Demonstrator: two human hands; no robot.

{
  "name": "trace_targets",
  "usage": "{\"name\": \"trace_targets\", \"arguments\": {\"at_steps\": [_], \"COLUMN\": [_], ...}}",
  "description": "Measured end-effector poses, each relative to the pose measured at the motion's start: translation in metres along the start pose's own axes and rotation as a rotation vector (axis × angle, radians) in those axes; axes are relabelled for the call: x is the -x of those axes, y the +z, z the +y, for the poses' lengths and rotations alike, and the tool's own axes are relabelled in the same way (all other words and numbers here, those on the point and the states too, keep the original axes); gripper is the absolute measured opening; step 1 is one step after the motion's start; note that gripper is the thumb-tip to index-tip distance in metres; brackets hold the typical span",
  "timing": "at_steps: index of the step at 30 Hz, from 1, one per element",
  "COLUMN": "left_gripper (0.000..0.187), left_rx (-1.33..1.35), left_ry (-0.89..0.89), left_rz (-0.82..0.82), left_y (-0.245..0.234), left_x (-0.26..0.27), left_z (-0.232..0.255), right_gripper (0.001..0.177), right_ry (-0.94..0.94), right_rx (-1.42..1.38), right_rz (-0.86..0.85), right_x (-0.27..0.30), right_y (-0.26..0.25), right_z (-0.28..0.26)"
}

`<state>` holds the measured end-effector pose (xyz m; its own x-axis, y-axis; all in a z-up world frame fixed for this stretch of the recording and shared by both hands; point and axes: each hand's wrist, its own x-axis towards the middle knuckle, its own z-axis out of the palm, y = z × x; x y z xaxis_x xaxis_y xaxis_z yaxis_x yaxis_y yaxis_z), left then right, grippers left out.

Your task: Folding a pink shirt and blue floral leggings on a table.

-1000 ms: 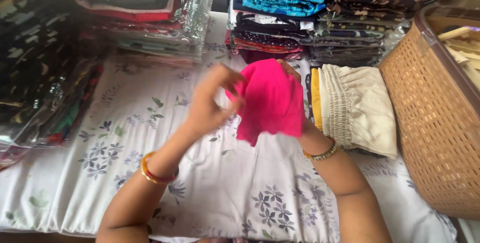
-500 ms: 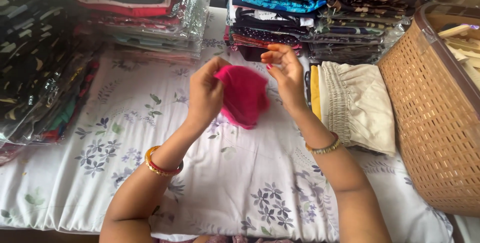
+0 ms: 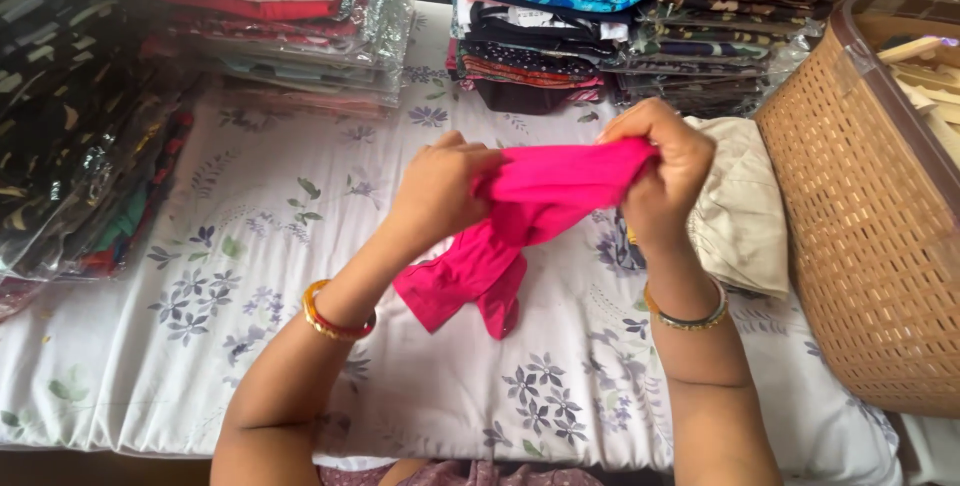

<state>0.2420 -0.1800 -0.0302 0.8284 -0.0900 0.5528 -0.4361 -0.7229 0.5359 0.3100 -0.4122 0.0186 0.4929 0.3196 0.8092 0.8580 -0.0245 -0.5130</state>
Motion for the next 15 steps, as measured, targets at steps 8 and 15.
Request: {"name": "trace_targets", "arguments": {"at_steps": [8,15], "left_gripper": [0.029,0.057], "left_rx": [0.808,0.413], "left_ry": [-0.073,0.037], "left_rz": [0.198,0.261], "left_y": [0.011,0.004], "left_x": [-0.025,-0.026], "left_z": [0.022,0.066], "right_gripper": [0.034,0.041], "right_ry": [0.092,0.173], "right_rx": [0.328,0.006], "right_rz": [-0.132,-0.094], "right_x": [-0.009,0.005], "right_y": [0.002,-0.004], "right_z": [-0.034,-0.015]}}
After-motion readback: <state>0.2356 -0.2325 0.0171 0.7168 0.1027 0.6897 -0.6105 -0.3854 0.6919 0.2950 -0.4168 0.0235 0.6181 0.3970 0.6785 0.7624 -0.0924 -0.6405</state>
